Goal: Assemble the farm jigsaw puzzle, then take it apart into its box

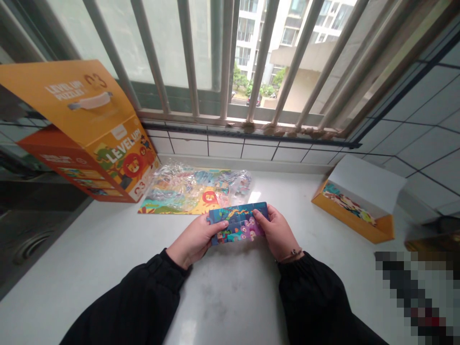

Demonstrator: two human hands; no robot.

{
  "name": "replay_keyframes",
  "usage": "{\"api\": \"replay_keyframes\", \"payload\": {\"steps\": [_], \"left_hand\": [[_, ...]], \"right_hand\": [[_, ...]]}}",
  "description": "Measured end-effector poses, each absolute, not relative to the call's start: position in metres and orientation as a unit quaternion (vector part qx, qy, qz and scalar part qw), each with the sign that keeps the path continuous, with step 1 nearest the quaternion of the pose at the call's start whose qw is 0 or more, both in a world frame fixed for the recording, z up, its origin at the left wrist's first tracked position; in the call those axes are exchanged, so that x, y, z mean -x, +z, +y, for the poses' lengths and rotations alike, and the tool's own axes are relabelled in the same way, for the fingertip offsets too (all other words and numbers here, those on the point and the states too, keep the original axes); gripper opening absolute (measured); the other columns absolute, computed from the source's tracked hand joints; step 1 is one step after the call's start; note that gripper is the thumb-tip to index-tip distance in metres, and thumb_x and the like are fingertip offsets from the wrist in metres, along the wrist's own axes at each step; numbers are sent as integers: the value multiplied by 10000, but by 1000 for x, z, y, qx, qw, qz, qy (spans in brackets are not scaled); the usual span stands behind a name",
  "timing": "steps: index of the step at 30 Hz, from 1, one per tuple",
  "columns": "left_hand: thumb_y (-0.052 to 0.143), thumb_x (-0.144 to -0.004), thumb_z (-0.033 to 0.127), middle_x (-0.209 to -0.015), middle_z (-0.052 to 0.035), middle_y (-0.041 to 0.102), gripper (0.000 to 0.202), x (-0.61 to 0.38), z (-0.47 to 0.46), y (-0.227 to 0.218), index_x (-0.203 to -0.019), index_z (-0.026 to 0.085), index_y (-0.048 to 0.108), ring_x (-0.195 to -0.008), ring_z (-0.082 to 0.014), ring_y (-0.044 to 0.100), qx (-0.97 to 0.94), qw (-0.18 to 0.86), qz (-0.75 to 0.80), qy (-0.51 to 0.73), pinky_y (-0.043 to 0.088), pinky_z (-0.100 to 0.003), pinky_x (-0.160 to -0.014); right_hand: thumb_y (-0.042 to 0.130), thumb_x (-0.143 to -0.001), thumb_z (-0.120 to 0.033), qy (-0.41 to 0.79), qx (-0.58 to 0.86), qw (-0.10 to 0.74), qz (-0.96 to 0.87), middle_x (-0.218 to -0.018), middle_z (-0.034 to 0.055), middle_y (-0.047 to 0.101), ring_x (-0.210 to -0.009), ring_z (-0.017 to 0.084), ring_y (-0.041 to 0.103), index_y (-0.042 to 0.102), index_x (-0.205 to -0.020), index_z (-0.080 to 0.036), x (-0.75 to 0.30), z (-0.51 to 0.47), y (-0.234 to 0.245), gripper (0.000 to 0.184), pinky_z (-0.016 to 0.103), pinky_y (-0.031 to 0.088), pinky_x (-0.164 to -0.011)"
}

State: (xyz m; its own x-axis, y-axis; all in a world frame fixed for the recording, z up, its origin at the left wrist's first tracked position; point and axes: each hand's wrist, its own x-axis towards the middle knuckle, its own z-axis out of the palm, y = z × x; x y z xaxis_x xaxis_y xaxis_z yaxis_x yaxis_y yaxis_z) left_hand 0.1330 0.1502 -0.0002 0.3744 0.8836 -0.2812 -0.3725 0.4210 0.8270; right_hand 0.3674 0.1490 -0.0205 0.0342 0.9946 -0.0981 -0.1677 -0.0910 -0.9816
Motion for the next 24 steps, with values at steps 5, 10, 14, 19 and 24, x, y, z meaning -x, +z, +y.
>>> {"api": "replay_keyframes", "payload": {"steps": [5, 10, 14, 19, 24], "left_hand": [[961, -818, 235, -1199, -169, 834, 438, -133, 150, 0, -1212, 130, 799, -1002, -274, 835, -331, 756, 380, 419, 686, -393, -958], [859, -916, 222, -1104, -155, 834, 305, -133, 151, -4, -1194, 123, 786, -882, -232, 814, -309, 763, 381, 421, 681, -318, -783], [793, -958, 190, -1045, -136, 817, 228, -133, 152, -5, -1174, 123, 764, -824, -200, 781, -292, 773, 374, 422, 669, -296, -749], [784, -983, 226, -968, -84, 790, 215, -133, 151, -4, -1174, 145, 726, -677, -130, 707, -300, 760, 396, 418, 615, -221, -610], [811, -986, 325, -1072, -118, 809, 303, -134, 151, -2, -1210, 159, 692, -768, -167, 770, -309, 747, 400, 431, 669, -278, -696]], "right_hand": [[873, -843, -661, 598, 475, 499, -410, -986, 69, 832, -793, 235, 755, 767, -1046, -199, -367, 147, -24, 516, 367, 640, -743], [890, -809, -668, 527, 546, 467, -453, -931, 80, 836, -784, 249, 756, 805, -1017, -177, -370, 145, -18, 540, 355, 618, -713], [876, -821, -662, 488, 570, 472, -463, -958, 83, 842, -828, 261, 763, 816, -1025, -186, -373, 145, -17, 522, 367, 620, -756], [915, -800, -632, 564, 513, 505, -404, -976, 72, 838, -782, 237, 749, 792, -1040, -205, -369, 144, -16, 505, 378, 641, -757], [1002, -703, -581, 618, 474, 533, -330, -1006, 57, 840, -792, 210, 761, 776, -1034, -210, -363, 141, -8, 546, 361, 665, -789]]}}
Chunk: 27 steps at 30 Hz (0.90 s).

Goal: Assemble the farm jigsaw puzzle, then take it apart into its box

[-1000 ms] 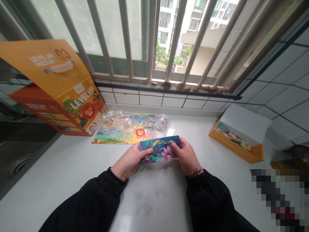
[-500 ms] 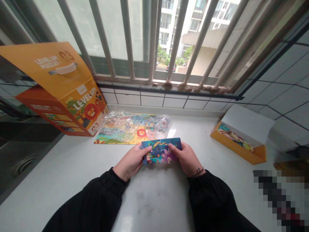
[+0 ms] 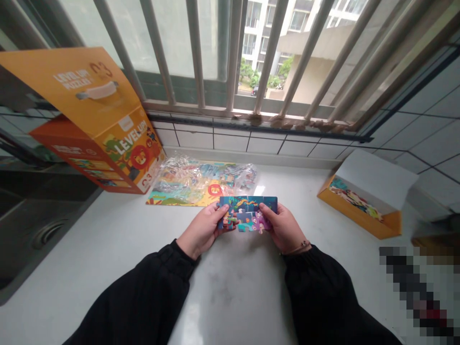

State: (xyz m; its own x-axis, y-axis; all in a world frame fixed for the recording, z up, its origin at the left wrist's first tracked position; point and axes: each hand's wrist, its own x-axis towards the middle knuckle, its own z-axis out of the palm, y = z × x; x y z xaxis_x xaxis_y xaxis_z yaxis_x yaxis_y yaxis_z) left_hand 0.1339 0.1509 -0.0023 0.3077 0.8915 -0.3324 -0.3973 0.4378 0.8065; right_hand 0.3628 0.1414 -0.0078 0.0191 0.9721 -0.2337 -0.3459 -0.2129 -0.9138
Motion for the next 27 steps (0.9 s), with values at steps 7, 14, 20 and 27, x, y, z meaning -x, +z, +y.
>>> {"api": "replay_keyframes", "payload": {"steps": [7, 14, 20, 27], "left_hand": [[892, -912, 446, -992, -82, 798, 393, -138, 149, -2, -1081, 176, 662, -767, -173, 765, -316, 752, 355, 457, 666, -292, -698], [933, -864, 463, -825, -15, 730, 457, -137, 149, 0, -1029, 181, 613, -605, -110, 658, -289, 754, 368, 461, 626, -247, -600], [917, -871, 526, -712, 43, 637, 490, -139, 144, 7, -943, 197, 561, -576, -87, 596, -311, 769, 323, 457, 608, -233, -639], [866, -919, 488, -754, 51, 627, 408, -139, 147, -1, -1006, 204, 585, -579, -84, 590, -307, 704, 402, 499, 609, -232, -628]], "right_hand": [[968, -728, -616, 592, 496, 532, -349, -1047, 70, 846, -867, 269, 799, 760, -1042, -231, -362, 141, -7, 539, 431, 681, -844], [943, -752, -636, 605, 485, 528, -347, -1035, 69, 845, -835, 265, 808, 739, -1071, -238, -361, 138, -2, 549, 396, 674, -725], [966, -751, -593, 590, 489, 534, -358, -1050, 70, 851, -881, 263, 806, 771, -1058, -222, -361, 140, -15, 520, 429, 682, -855], [937, -749, -612, 577, 511, 539, -340, -1056, 76, 846, -857, 281, 804, 731, -1067, -235, -361, 141, -5, 534, 407, 675, -726]]}}
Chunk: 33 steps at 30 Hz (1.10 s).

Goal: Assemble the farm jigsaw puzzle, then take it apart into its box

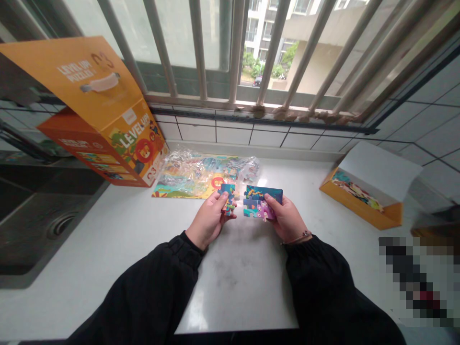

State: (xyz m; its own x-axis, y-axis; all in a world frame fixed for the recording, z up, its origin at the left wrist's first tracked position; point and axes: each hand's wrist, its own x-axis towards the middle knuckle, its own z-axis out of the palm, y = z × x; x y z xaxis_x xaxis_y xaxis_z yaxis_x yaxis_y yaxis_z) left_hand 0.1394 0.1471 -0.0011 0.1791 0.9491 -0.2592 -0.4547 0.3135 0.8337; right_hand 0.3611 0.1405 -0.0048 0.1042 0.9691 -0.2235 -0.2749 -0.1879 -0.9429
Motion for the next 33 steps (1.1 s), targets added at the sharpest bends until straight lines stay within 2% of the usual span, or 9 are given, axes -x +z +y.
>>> {"api": "replay_keyframes", "payload": {"steps": [4, 8, 10, 12, 16, 23, 28, 31, 33], "left_hand": [[864, -914, 405, -738, 36, 640, 323, -144, 149, -8, -1017, 188, 648, -619, -118, 629, -322, 698, 428, 476, 621, -268, -667], [799, -957, 562, -963, -66, 783, 437, -151, 144, -9, -1124, 163, 733, -864, -202, 743, -364, 707, 394, 461, 617, -307, -801], [794, -952, 611, -1046, -85, 811, 508, -153, 142, -10, -1172, 155, 753, -929, -221, 756, -407, 692, 394, 447, 607, -310, -847], [842, -917, 593, -1038, -87, 822, 511, -154, 143, -12, -1154, 147, 762, -907, -219, 758, -423, 679, 407, 441, 605, -308, -842], [877, -889, 544, -974, -80, 820, 451, -154, 148, -20, -1067, 148, 758, -830, -197, 750, -369, 709, 392, 456, 618, -309, -812], [851, -917, 548, -810, -35, 751, 411, -155, 148, -25, -1004, 163, 737, -611, -131, 637, -352, 715, 395, 457, 529, -241, -579], [822, -917, 631, -805, -33, 737, 489, -155, 143, -13, -1015, 162, 726, -596, -131, 615, -385, 688, 419, 450, 476, -223, -476], [918, -849, 551, -911, -52, 776, 526, -154, 141, -7, -1147, 165, 720, -675, -146, 672, -422, 690, 405, 427, 525, -223, -536], [943, -834, 491, -924, -51, 782, 532, -154, 140, -7, -1188, 170, 709, -654, -136, 664, -438, 687, 399, 420, 525, -223, -550]], "right_hand": [[917, -763, -618, 591, 498, 542, -329, -1063, 75, 841, -819, 258, 782, 716, -1090, -233, -359, 139, -1, 543, 371, 642, -661], [870, -813, -650, 493, 558, 516, -424, -1030, 78, 839, -849, 271, 767, 757, -1057, -226, -356, 137, -9, 503, 390, 637, -741], [844, -847, -645, 430, 582, 491, -484, -999, 73, 835, -870, 272, 758, 780, -1025, -222, -356, 137, -14, 463, 394, 633, -791], [826, -869, -640, 423, 582, 479, -504, -995, 67, 832, -863, 267, 750, 788, -1029, -223, -356, 137, -17, 448, 392, 632, -793], [839, -863, -644, 484, 550, 493, -469, -1030, 65, 834, -872, 263, 756, 787, -1075, -223, -356, 138, -20, 475, 405, 651, -819], [886, -825, -639, 525, 517, 531, -419, -1043, 58, 839, -864, 249, 765, 778, -1075, -226, -351, 136, -21, 494, 400, 660, -831], [825, -879, -662, 435, 573, 511, -470, -1023, 73, 829, -851, 251, 749, 775, -1070, -219, -354, 135, -16, 485, 372, 632, -771], [800, -893, -670, 385, 598, 499, -495, -972, 76, 818, -809, 253, 730, 765, -1039, -219, -355, 134, -11, 475, 359, 599, -704], [794, -894, -672, 368, 604, 490, -510, -940, 74, 812, -794, 255, 720, 762, -1011, -224, -354, 133, -8, 464, 359, 583, -697]]}}
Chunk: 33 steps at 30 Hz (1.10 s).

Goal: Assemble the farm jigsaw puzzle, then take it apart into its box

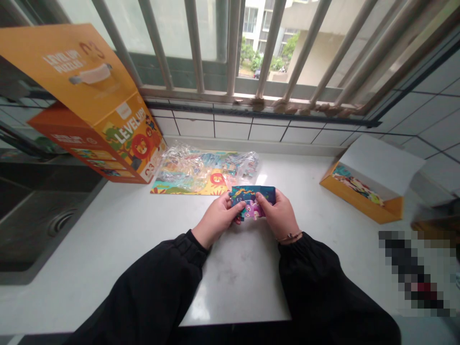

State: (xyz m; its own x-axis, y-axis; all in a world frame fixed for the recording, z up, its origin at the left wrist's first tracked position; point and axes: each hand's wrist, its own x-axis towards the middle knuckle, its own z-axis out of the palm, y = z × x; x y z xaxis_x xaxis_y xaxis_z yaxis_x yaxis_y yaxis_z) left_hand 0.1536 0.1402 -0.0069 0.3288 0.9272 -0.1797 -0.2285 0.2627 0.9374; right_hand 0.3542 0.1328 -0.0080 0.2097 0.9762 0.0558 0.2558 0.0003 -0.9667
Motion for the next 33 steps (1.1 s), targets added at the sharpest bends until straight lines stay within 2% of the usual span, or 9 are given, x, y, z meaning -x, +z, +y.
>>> {"api": "replay_keyframes", "payload": {"steps": [5, 9, 15, 18, 21, 23, 28, 31, 33], "left_hand": [[903, -884, 444, -811, -17, 743, 406, -153, 141, -8, -1124, 171, 720, -552, -108, 576, -449, 672, 400, 432, 454, -224, -503], [901, -888, 436, -852, -31, 769, 427, -152, 141, -5, -1170, 170, 720, -572, -115, 593, -455, 677, 397, 420, 431, -226, -507], [917, -875, 464, -1093, -107, 814, 536, -149, 145, -9, -1259, 163, 697, -880, -219, 765, -491, 651, 391, 426, 567, -267, -698], [927, -868, 471, -1203, -126, 803, 574, -148, 145, -8, -1286, 166, 679, -972, -226, 772, -488, 670, 355, 432, 601, -296, -811], [907, -887, 490, -1177, -115, 803, 602, -148, 142, -6, -1340, 184, 653, -841, -176, 749, -468, 710, 330, 411, 564, -255, -692], [893, -895, 498, -1161, -113, 803, 630, -148, 141, -6, -1382, 191, 636, -794, -166, 734, -472, 711, 330, 404, 538, -243, -636], [837, -925, 419, -1230, -127, 794, 462, -146, 145, -9, -1301, 190, 696, -1067, -274, 767, -586, 544, 422, 428, 612, -368, -907], [780, -949, 384, -1120, -104, 797, 334, -144, 146, -12, -1219, 197, 722, -1002, -280, 759, -635, 427, 507, 397, 600, -379, -886], [734, -976, 390, -1068, -90, 790, 305, -146, 146, -15, -1208, 194, 704, -954, -262, 754, -629, 437, 508, 395, 599, -360, -843]], "right_hand": [[790, -902, -667, 347, 613, 478, -525, -918, 68, 810, -812, 257, 716, 760, -981, -228, -354, 133, -9, 447, 364, 571, -737], [790, -907, -665, 391, 585, 506, -498, -962, 69, 818, -835, 256, 727, 770, -1014, -220, -354, 132, -10, 457, 365, 587, -749], [790, -916, -668, 315, 592, 512, -536, -887, 50, 782, -765, 216, 678, 761, -962, -214, -355, 129, -5, 457, 334, 549, -708], [804, -887, -698, 406, 569, 525, -486, -904, 57, 790, -754, 221, 693, 749, -988, -208, -352, 133, -9, 503, 342, 566, -685], [776, -895, -718, 511, 519, 544, -417, -970, 69, 810, -782, 242, 731, 725, -1056, -217, -350, 137, -13, 528, 382, 606, -727], [764, -908, -714, 506, 517, 553, -413, -999, 71, 815, -814, 248, 742, 725, -1073, -220, -351, 137, -13, 523, 393, 614, -761], [729, -965, -659, 293, 599, 499, -553, -867, 38, 759, -780, 214, 666, 736, -926, -212, -355, 130, -4, 448, 333, 534, -727], [705, -997, -608, 305, 565, 465, -610, -931, 34, 758, -819, 210, 675, 720, -1009, -216, -352, 128, -5, 392, 327, 534, -751], [706, -1003, -582, 323, 550, 452, -623, -960, 34, 760, -832, 212, 691, 705, -1097, -223, -349, 128, -9, 371, 331, 543, -763]]}}
